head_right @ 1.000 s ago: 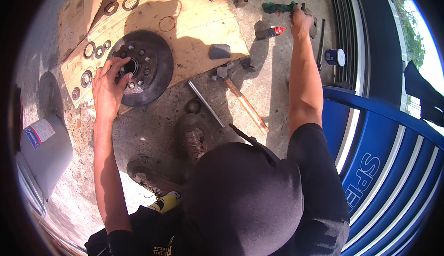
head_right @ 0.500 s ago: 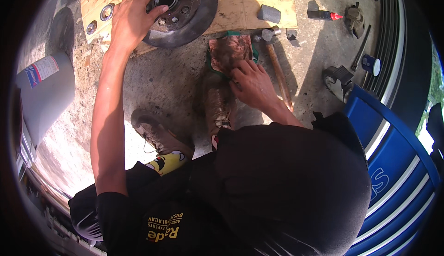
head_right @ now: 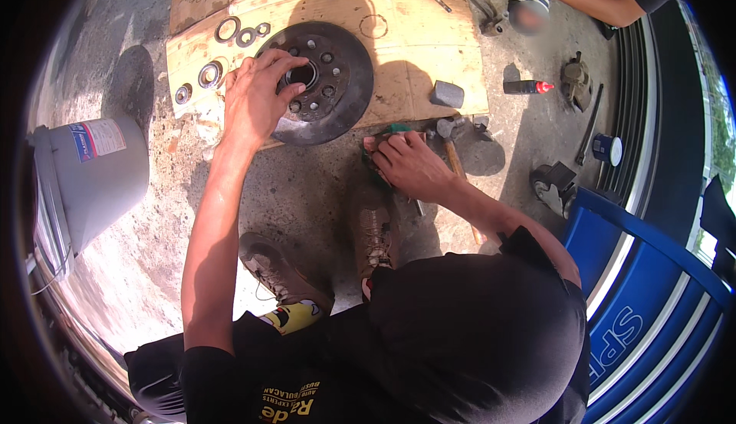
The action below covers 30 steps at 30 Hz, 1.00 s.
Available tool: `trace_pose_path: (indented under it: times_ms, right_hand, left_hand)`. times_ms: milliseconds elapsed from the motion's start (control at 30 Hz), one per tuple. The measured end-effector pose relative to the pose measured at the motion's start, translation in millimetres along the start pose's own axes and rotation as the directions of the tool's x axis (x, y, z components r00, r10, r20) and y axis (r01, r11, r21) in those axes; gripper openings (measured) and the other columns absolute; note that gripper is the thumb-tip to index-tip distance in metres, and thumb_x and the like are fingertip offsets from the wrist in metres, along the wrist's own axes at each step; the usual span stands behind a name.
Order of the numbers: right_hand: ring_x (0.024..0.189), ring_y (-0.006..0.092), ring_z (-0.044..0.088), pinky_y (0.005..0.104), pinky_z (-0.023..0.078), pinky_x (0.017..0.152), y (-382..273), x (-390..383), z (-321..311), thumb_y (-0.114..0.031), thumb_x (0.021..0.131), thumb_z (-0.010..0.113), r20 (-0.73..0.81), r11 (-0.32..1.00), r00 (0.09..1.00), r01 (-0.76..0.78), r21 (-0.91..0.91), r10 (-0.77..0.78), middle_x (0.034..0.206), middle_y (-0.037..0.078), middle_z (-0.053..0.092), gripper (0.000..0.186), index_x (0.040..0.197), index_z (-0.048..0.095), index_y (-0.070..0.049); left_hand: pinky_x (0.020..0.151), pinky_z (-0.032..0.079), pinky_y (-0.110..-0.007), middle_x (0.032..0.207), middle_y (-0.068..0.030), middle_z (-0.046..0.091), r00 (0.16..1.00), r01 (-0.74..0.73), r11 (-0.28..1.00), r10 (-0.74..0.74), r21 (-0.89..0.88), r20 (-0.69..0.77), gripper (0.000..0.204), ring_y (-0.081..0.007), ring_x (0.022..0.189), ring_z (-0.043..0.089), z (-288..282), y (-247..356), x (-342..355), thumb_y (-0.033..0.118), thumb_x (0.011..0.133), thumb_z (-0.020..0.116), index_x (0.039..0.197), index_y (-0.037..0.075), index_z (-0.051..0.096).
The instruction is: The person disassembles and cleans a brake rotor assembly, using a hammer and a metal rod to tap out bearings and seals on a wooden board.
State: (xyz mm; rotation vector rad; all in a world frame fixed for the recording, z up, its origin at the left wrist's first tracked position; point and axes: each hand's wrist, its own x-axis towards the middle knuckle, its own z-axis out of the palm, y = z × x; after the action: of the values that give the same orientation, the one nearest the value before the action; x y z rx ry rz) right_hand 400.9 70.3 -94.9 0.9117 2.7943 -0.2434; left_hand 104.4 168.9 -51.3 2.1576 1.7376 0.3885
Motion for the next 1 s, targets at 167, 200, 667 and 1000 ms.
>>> trace_pose_path:
  times_ms: [167, 200, 667, 1000]
  right_hand:
    - [0.115, 0.0302, 0.057, 0.0449, 0.04, 0.099, 51, 30, -75, -0.038, 0.069, 0.087, -0.173, 0.843, 0.867, -0.379, 0.381, 0.468, 0.113, 0.01, 0.063, 0.07, 0.127, 0.063, -0.008]
    - [0.115, 0.0304, 0.057, 0.045, 0.041, 0.099, 70, 45, -88, -0.038, 0.071, 0.086, -0.222, 0.802, 0.809, -0.423, 0.422, 0.544, 0.115, 0.01, 0.064, 0.069, 0.128, 0.062, -0.008]
    - [0.091, 0.0329, 0.071, 0.0449, 0.053, 0.08, 180, 207, -11, -0.027, 0.09, 0.075, -0.628, 0.847, 0.605, -0.5, 0.18, 0.491, 0.099, 0.01, 0.075, 0.023, 0.109, 0.078, -0.014]
    - [0.076, 0.0251, 0.073, 0.0377, 0.055, 0.073, 152, 77, -100, -0.026, 0.085, 0.074, -0.482, 0.514, 0.221, -0.56, 0.649, 0.848, 0.081, 0.007, 0.076, 0.019, 0.097, 0.077, -0.012]
  left_hand:
    - [0.101, 0.039, -0.042, 0.124, 0.0058, 0.066, 0.999, -0.01, 1.0, 0.009, -0.016, -0.05, 0.04, -0.0214, 0.113, 0.06, -1, -7, -3, 0.025, 0.087, 0.079, 0.126, 0.024, 0.073]
    - [0.101, 0.039, -0.042, 0.123, 0.0059, 0.065, 0.999, -0.006, 1.0, 0.006, -0.005, -0.051, 0.04, -0.0214, 0.113, 0.06, -3, -6, -3, 0.025, 0.087, 0.079, 0.126, 0.024, 0.073]
    - [0.098, 0.041, -0.043, 0.123, 0.0076, 0.065, 0.997, -0.01, 0.999, 0.012, 0.035, -0.071, 0.04, -0.0214, 0.111, 0.06, 0, 0, -4, 0.025, 0.085, 0.08, 0.125, 0.026, 0.073]
    - [0.103, 0.038, -0.045, 0.123, 0.0065, 0.066, 0.999, -0.017, 0.998, 0.018, 0.053, -0.026, 0.039, -0.022, 0.114, 0.06, -7, -10, -2, 0.028, 0.086, 0.079, 0.125, 0.026, 0.073]
